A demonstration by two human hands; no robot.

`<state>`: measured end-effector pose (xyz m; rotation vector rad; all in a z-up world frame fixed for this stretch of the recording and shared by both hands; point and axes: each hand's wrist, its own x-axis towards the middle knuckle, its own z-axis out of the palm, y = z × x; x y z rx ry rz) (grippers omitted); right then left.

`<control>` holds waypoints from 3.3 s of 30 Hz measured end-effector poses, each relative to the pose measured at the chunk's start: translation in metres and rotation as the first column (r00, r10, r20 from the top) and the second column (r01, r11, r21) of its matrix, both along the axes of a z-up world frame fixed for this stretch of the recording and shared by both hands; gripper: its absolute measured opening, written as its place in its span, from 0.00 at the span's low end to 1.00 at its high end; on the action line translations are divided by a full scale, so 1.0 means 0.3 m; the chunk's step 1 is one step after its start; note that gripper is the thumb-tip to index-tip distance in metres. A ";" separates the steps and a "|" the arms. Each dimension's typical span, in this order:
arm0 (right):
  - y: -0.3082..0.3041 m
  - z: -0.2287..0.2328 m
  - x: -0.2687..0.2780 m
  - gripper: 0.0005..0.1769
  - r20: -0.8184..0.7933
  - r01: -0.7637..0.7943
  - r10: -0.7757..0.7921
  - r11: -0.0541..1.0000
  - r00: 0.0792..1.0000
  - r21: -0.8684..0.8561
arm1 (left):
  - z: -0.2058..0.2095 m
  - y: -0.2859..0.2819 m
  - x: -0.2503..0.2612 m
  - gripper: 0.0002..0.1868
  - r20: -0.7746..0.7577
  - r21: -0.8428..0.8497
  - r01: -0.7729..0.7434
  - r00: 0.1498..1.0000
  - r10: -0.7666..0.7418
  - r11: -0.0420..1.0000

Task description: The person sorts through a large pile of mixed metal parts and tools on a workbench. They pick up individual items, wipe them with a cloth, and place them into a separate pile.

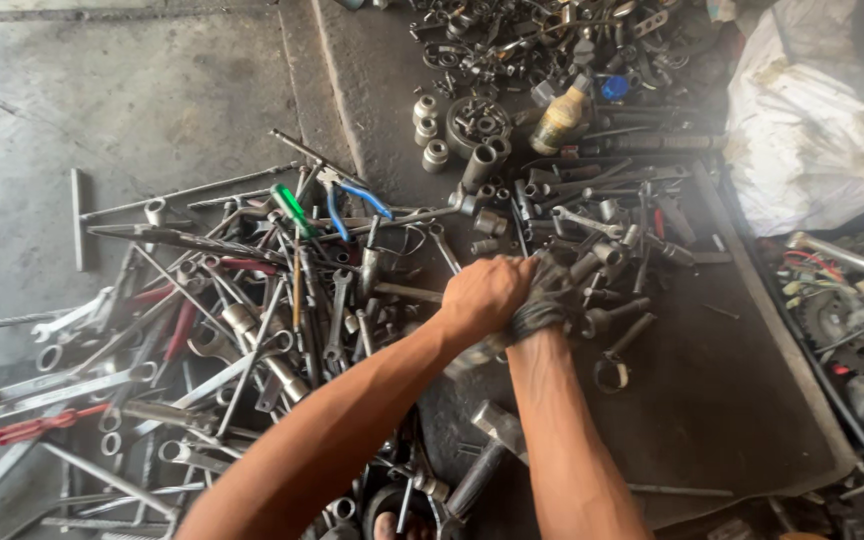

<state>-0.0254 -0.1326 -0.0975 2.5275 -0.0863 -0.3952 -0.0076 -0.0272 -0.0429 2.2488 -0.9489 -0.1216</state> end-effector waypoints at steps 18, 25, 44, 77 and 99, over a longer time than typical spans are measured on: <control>-0.227 -0.034 0.008 0.16 -0.135 -0.101 -0.844 -0.218 0.520 0.971 | 0.066 0.069 -0.010 0.27 -0.311 0.079 -0.239 0.917 0.251 0.968; -0.258 -0.136 -0.049 0.18 -0.248 0.160 -0.593 -0.197 0.766 0.967 | 0.108 0.079 0.008 0.31 -0.435 -0.109 -0.374 0.851 0.294 0.921; -0.275 -0.295 -0.012 0.13 -0.406 -0.287 -0.465 -0.858 0.787 0.426 | 0.189 0.114 0.016 0.22 -0.198 -0.384 0.038 0.972 -0.123 0.923; -0.089 0.061 -0.070 0.20 0.328 -0.075 -0.339 0.587 0.882 0.806 | 0.158 0.020 0.065 0.20 -0.344 0.012 -0.004 0.939 0.008 1.000; -0.224 0.076 -0.191 0.31 -0.155 -0.107 -0.809 -0.259 0.567 0.960 | 0.025 -0.029 0.153 0.39 -0.592 -0.037 -0.176 0.797 0.120 0.984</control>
